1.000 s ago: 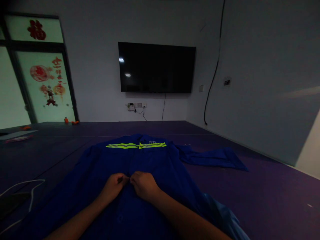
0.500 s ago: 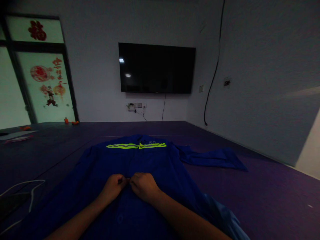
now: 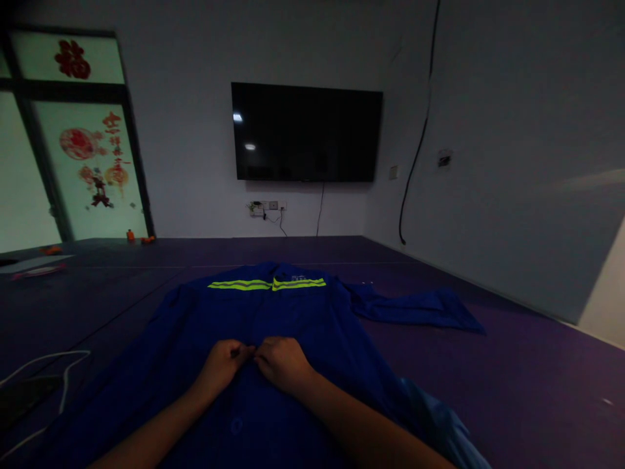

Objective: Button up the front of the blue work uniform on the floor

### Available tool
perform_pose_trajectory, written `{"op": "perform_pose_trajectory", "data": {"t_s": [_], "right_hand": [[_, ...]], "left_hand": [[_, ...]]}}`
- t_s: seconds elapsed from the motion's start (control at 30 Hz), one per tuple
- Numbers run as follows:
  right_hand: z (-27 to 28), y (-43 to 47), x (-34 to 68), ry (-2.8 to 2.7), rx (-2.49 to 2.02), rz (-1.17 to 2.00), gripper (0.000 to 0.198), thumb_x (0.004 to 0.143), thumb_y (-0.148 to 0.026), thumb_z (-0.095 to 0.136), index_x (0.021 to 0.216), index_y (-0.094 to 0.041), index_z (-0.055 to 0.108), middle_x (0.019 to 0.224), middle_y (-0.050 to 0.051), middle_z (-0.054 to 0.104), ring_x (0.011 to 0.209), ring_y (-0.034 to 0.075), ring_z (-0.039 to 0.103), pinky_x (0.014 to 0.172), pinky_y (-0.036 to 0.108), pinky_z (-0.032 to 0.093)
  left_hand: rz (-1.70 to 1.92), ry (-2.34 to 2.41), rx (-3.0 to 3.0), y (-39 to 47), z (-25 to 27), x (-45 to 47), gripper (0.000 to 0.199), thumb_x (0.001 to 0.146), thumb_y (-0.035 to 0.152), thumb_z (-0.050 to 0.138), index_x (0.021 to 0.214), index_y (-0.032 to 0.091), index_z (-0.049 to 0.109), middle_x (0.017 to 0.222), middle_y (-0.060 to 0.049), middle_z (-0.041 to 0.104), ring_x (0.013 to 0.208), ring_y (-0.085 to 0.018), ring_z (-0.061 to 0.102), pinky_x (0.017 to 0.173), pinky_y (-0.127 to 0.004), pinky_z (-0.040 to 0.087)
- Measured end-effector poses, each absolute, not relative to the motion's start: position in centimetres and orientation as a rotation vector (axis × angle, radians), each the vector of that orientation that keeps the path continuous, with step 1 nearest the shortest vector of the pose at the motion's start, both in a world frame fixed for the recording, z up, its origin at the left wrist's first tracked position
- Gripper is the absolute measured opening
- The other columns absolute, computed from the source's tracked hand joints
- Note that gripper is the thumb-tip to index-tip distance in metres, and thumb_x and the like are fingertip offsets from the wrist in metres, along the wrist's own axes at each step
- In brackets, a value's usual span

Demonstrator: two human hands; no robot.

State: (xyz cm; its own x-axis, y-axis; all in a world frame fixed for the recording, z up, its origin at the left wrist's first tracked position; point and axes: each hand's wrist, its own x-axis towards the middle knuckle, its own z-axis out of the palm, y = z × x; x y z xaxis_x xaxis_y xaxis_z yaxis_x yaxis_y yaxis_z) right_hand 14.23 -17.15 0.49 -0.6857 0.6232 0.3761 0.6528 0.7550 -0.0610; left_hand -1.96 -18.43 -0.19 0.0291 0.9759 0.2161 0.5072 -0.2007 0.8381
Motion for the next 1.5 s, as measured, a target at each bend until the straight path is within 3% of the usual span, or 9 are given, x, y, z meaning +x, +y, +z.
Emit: {"op": "perform_pose_trajectory", "data": {"t_s": [0.57,1.0,1.5], "right_hand": [[0.1,-16.38,14.19,-2.616,-0.821,-0.243,0.016,0.08,-0.019,0.043,0.072,-0.015,0.057,0.071,0.003,0.06,0.061,0.011,0.052,0.054,0.022,0.03],[0.26,-16.68,14.09,-2.513,-0.95,-0.005,0.016,0.079,-0.021,0.047,0.07,-0.016,0.059,0.071,0.002,0.06,0.06,0.009,0.052,0.053,0.02,0.029],[-0.35,-16.46,14.0,-2.378,-1.013,0.181,0.011,0.075,-0.019,0.051,0.068,-0.017,0.06,0.067,0.0,0.059,0.058,0.008,0.051,0.053,0.019,0.031]], "left_hand": [[1.159,1.526,1.739,-18.52,-0.38,-1.75,0.046,0.067,0.056,0.044,0.047,0.015,0.045,0.046,0.003,0.04,0.047,-0.009,0.035,0.047,-0.021,0.025],[1.124,1.555,1.843,-18.87,0.07,-1.59,0.04,0.07,0.045,0.044,0.048,0.014,0.053,0.049,-0.001,0.052,0.051,-0.012,0.044,0.05,-0.022,0.029],[1.063,1.562,1.882,-18.49,-0.24,-1.77,0.037,0.071,0.04,0.043,0.047,0.014,0.053,0.049,0.001,0.051,0.049,-0.011,0.042,0.05,-0.022,0.027]]}}
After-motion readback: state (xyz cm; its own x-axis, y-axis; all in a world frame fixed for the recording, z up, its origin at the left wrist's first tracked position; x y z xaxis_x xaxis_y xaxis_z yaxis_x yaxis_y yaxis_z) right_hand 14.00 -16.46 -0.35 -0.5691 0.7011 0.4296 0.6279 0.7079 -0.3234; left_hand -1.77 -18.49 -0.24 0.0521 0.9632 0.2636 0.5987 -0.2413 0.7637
